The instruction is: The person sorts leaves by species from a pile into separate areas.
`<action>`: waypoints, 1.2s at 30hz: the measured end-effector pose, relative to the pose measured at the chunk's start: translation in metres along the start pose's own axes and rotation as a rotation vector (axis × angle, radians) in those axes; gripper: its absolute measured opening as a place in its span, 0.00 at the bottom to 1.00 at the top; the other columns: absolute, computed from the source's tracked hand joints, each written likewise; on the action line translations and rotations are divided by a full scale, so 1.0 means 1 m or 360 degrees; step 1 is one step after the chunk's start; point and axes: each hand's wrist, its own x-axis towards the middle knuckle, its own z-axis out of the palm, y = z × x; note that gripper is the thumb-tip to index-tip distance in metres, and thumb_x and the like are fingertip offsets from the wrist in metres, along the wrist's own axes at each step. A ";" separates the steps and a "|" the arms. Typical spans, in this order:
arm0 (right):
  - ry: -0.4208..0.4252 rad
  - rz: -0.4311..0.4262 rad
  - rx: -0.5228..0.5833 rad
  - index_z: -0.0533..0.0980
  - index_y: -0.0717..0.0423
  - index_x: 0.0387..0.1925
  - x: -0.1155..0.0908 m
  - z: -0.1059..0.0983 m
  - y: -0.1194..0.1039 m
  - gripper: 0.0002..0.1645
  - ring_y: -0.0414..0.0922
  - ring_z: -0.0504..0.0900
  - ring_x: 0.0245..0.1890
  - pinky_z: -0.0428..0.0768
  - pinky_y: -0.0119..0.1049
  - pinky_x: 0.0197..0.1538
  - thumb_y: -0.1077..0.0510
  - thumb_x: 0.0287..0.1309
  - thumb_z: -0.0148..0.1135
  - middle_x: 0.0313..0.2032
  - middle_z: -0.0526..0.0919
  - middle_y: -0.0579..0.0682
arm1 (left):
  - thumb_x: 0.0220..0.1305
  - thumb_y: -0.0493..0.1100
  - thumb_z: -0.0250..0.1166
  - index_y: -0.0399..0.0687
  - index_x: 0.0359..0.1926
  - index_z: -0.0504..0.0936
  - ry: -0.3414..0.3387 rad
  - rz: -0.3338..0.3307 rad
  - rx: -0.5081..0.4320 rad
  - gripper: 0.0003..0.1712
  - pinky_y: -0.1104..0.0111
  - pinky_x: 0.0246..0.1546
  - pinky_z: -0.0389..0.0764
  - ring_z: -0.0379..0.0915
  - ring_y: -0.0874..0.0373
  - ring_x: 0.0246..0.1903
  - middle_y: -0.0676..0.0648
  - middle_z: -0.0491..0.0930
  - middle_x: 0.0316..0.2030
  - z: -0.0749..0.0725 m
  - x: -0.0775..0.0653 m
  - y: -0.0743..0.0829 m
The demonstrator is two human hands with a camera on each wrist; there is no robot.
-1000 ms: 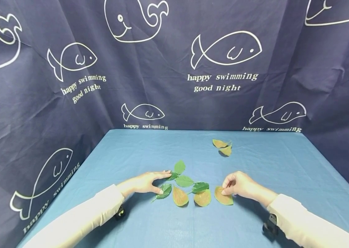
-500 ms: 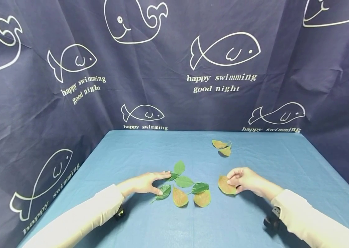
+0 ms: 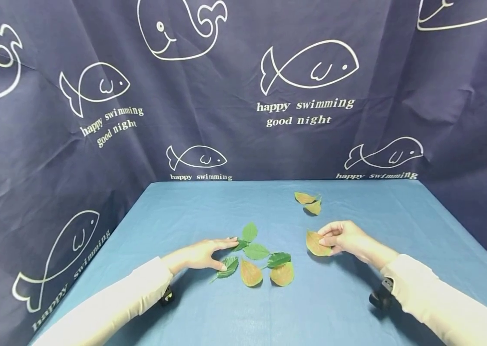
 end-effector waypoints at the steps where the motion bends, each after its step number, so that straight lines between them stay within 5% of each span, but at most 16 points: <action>1: -0.0001 -0.0010 0.0005 0.76 0.71 0.46 0.000 -0.001 -0.001 0.15 0.36 0.83 0.30 0.85 0.37 0.34 0.64 0.59 0.63 0.32 0.84 0.42 | 0.60 0.45 0.69 0.52 0.73 0.61 0.0000 -0.0002 0.0001 0.42 0.52 0.73 0.53 0.49 0.51 0.74 0.52 0.55 0.74 0.000 0.000 0.000; 16: 0.0066 0.0038 0.0188 0.79 0.57 0.45 0.000 -0.009 -0.003 0.09 0.35 0.82 0.37 0.86 0.44 0.41 0.62 0.65 0.57 0.37 0.84 0.37 | 0.59 0.44 0.69 0.51 0.73 0.62 0.0007 0.0023 -0.0007 0.42 0.51 0.72 0.54 0.50 0.51 0.74 0.50 0.56 0.74 0.002 0.000 -0.002; 36: 0.0175 0.0081 0.0165 0.78 0.60 0.46 0.007 -0.031 -0.007 0.10 0.36 0.84 0.35 0.85 0.43 0.44 0.62 0.64 0.59 0.35 0.85 0.38 | 0.60 0.45 0.68 0.51 0.73 0.61 0.0004 0.0021 0.0002 0.42 0.52 0.73 0.53 0.49 0.52 0.74 0.51 0.55 0.74 0.001 0.000 0.000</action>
